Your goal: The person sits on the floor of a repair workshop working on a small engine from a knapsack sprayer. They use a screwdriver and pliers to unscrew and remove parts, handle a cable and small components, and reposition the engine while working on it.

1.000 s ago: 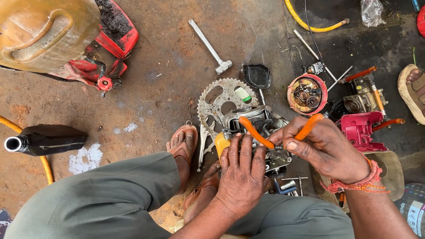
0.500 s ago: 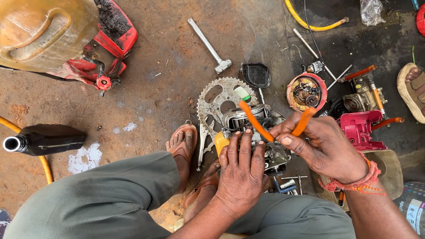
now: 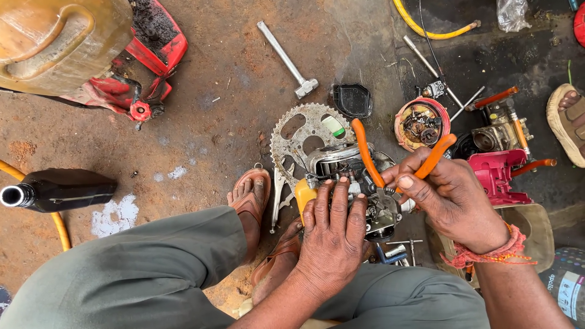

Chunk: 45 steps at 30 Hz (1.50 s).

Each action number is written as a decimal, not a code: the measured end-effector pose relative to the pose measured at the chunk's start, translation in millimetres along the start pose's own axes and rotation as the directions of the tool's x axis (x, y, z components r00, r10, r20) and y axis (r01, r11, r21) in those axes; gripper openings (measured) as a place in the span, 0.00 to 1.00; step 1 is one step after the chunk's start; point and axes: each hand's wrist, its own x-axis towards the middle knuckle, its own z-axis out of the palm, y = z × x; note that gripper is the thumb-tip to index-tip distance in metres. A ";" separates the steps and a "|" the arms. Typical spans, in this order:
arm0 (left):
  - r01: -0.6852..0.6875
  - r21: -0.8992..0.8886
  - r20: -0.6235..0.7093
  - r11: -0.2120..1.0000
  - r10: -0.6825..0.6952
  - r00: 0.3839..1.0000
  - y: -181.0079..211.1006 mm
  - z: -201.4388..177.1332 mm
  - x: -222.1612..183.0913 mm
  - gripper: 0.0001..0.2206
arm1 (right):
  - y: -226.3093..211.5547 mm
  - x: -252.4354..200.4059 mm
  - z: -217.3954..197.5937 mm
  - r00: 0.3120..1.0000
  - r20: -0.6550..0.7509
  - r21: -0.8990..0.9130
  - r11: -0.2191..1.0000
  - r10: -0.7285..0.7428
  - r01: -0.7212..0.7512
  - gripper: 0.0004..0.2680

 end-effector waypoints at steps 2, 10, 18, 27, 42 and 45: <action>-0.009 0.014 -0.010 1.000 0.010 1.000 0.0 -1.5 0.6 0.33 | 2.1 -0.4 0.4 1.000 -0.006 0.018 1.000 0.009 -0.009 0.07; -0.007 0.008 -0.037 1.000 0.007 0.999 0.3 1.5 -0.8 0.31 | 3.5 1.9 -1.4 0.999 -0.011 -0.005 1.000 -0.031 0.031 0.06; -0.005 0.002 -0.025 1.000 0.005 1.000 -0.4 1.3 -1.2 0.30 | -5.2 2.8 6.1 1.000 -0.006 -0.032 0.999 -0.001 0.001 0.07; -0.022 0.036 -0.024 0.999 0.023 0.999 -0.5 0.9 0.6 0.28 | -22.3 3.1 17.3 0.995 -0.047 -0.265 0.959 0.089 -0.098 0.07; -0.053 0.092 -0.027 0.994 0.056 0.998 -4.5 -0.9 8.0 0.23 | -16.3 8.6 32.6 0.950 -0.260 -0.175 0.976 -0.170 0.127 0.12; -0.019 0.084 -0.033 0.996 0.022 0.999 -4.3 -2.4 14.4 0.25 | -26.6 21.4 21.7 0.913 -0.307 -0.097 0.963 -0.269 0.251 0.13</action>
